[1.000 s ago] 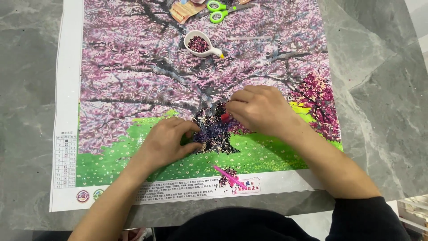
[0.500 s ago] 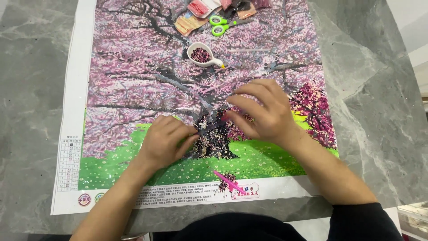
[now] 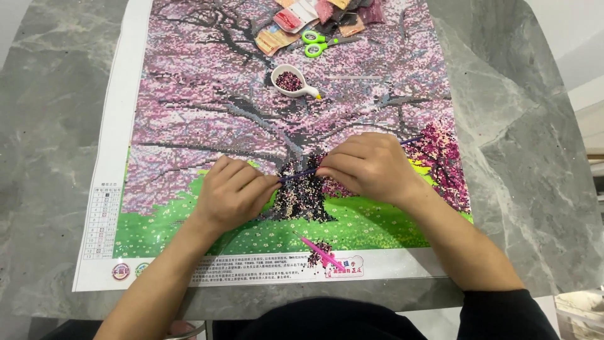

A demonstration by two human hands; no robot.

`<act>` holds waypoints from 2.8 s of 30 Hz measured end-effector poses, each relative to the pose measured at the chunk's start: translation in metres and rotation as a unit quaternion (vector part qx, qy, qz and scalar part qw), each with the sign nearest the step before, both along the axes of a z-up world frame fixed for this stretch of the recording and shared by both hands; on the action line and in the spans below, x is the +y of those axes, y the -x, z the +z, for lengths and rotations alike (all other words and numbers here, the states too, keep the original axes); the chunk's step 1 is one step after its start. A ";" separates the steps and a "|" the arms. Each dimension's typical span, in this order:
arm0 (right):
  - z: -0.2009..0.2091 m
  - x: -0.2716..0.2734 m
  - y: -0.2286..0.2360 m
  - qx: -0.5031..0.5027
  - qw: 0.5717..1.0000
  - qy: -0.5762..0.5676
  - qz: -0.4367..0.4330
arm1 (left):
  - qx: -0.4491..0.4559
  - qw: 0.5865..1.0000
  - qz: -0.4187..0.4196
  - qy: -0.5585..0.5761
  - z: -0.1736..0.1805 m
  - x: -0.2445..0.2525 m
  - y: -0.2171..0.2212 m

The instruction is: A person is performing diamond painting, meticulously placing small resin rhinestones onto a coded adhesive canvas using an applicator tool and a ruler to create a mosaic image of a tree.

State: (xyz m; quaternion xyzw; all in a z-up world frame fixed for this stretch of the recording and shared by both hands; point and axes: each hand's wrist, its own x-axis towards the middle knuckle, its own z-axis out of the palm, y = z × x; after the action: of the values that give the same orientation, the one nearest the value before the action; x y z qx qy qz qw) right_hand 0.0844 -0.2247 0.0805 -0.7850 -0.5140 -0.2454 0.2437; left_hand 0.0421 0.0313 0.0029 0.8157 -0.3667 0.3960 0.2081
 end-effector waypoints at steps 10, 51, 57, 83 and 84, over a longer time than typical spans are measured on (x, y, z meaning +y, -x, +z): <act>-0.037 -0.002 0.004 0.027 0.998 -0.057 0.025 | 0.434 0.900 -0.026 0.023 -0.003 0.004 -0.001; -0.042 -0.004 -0.005 0.292 0.926 0.238 0.006 | 0.419 0.794 0.192 -0.397 0.059 -0.083 -0.029; -0.038 -0.006 -0.003 0.313 0.927 0.206 0.008 | 0.379 0.782 0.199 -0.452 0.067 -0.085 -0.033; -0.060 0.006 0.006 0.226 0.951 0.203 -0.064 | 0.504 0.738 0.242 -0.379 0.072 -0.057 -0.036; -0.058 0.006 0.005 0.255 0.946 0.191 -0.065 | 0.507 0.737 0.241 -0.377 0.074 -0.057 -0.036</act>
State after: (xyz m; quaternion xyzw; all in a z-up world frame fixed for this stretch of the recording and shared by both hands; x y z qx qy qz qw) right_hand 0.0793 -0.2190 0.0226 -0.8847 -0.4202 0.0507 0.1954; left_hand 0.0781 -0.0259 0.0773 0.9687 -0.1175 -0.2094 -0.0634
